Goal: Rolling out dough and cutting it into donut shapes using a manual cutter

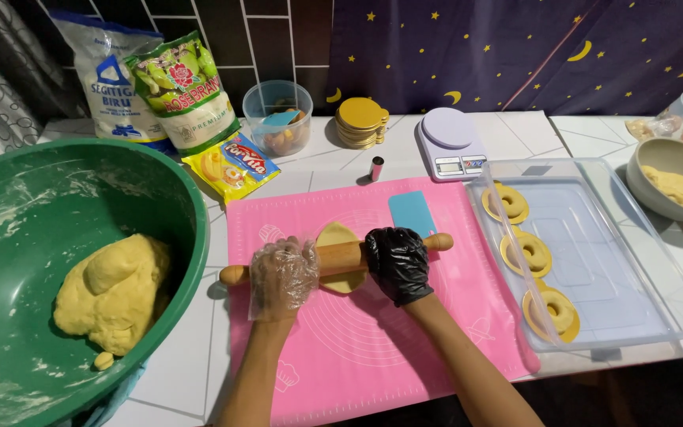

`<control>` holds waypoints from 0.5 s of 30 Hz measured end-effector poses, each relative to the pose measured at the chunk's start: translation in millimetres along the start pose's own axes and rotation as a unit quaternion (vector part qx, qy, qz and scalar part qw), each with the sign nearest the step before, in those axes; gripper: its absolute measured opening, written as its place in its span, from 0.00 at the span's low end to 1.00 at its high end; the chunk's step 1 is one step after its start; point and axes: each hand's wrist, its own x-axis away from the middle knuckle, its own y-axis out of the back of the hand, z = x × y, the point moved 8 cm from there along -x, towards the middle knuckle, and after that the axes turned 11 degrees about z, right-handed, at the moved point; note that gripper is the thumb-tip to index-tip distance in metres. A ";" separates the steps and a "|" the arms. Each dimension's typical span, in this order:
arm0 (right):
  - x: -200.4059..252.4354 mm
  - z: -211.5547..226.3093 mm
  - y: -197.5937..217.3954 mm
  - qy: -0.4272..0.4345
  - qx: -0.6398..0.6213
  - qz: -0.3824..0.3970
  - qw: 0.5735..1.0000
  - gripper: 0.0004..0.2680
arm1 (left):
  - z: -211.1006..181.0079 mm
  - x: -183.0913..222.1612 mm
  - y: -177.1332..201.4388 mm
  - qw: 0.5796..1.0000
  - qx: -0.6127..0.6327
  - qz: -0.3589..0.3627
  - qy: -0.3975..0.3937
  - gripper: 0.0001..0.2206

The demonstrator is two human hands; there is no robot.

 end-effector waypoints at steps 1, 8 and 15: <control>2.3 2.3 3.5 0.001 0.000 0.000 1.000 0.08 | -1.4 2.4 3.1 1.000 0.000 -0.001 0.001 0.16; 21.3 17.7 29.1 0.013 -0.034 -0.007 0.999 0.07 | -25.3 30.5 45.3 0.988 0.007 -0.133 -0.076 0.11; 44.2 34.5 55.9 0.025 -0.064 -0.015 0.998 0.10 | -31.2 69.6 46.8 0.997 0.017 0.077 -0.024 0.22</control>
